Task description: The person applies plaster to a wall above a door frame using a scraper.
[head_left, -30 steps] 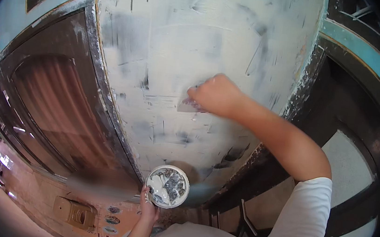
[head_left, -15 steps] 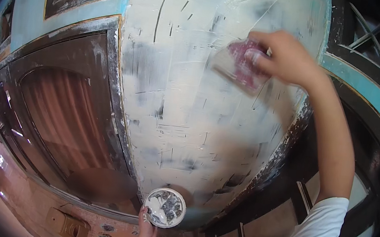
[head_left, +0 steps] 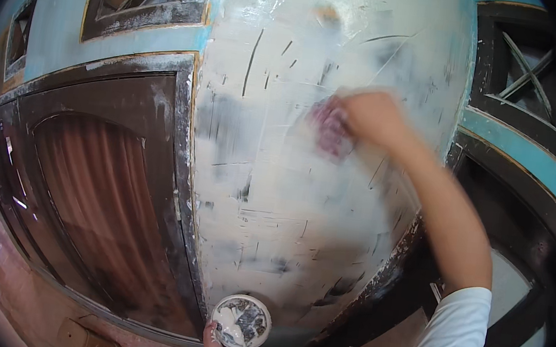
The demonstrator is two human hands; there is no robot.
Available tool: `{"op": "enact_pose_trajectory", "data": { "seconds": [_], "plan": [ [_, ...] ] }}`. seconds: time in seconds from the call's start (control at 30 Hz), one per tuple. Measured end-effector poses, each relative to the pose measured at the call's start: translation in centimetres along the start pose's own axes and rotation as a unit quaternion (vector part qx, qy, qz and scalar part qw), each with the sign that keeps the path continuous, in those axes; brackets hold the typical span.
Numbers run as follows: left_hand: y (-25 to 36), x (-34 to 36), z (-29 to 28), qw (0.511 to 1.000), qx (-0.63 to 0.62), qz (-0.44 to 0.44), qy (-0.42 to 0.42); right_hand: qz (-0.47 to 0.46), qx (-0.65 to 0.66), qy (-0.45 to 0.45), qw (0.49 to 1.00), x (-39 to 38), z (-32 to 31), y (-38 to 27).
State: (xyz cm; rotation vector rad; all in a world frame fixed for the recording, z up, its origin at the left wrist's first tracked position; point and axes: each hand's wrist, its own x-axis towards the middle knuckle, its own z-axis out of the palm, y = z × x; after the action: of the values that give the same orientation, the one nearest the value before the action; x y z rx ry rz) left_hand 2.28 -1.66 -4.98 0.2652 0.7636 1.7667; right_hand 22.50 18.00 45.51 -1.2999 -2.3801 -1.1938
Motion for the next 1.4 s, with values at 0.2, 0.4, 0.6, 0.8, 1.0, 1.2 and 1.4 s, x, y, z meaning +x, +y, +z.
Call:
{"op": "enact_pose_trajectory", "data": {
  "seconds": [0.2,0.4,0.6,0.8,1.0,1.2,1.4],
  "plan": [
    [3.1,-1.1,-0.4,0.999,-0.042,0.019,0.007,0.177,0.389,0.240,0.872,-4.4,-4.2,20.8],
    [4.1,-0.2,-1.7,0.999,-0.024,0.005,0.021,0.161,0.399,0.218,0.876,-4.1,-2.2,12.4],
    [5.4,-0.7,-0.7,0.999,-0.039,0.018,-0.034,-0.161,0.175,-0.029,0.971,-4.6,3.1,-10.0],
    [4.7,-1.5,-1.8,1.000,-0.018,0.003,0.011,-0.204,0.077,-0.078,0.973,-5.0,7.9,-13.6],
    [5.3,-2.1,-2.4,0.999,-0.041,0.011,0.027,-0.010,0.066,0.117,0.991,-1.7,-2.8,-4.3],
    [5.0,-2.2,-3.8,0.998,-0.022,0.021,0.054,-0.116,0.157,0.083,0.977,-2.6,-1.9,-8.9],
    [4.9,-2.5,-3.5,0.999,-0.037,-0.011,0.026,-0.276,0.121,-0.072,0.951,-5.3,8.3,-19.9]
  ]
}}
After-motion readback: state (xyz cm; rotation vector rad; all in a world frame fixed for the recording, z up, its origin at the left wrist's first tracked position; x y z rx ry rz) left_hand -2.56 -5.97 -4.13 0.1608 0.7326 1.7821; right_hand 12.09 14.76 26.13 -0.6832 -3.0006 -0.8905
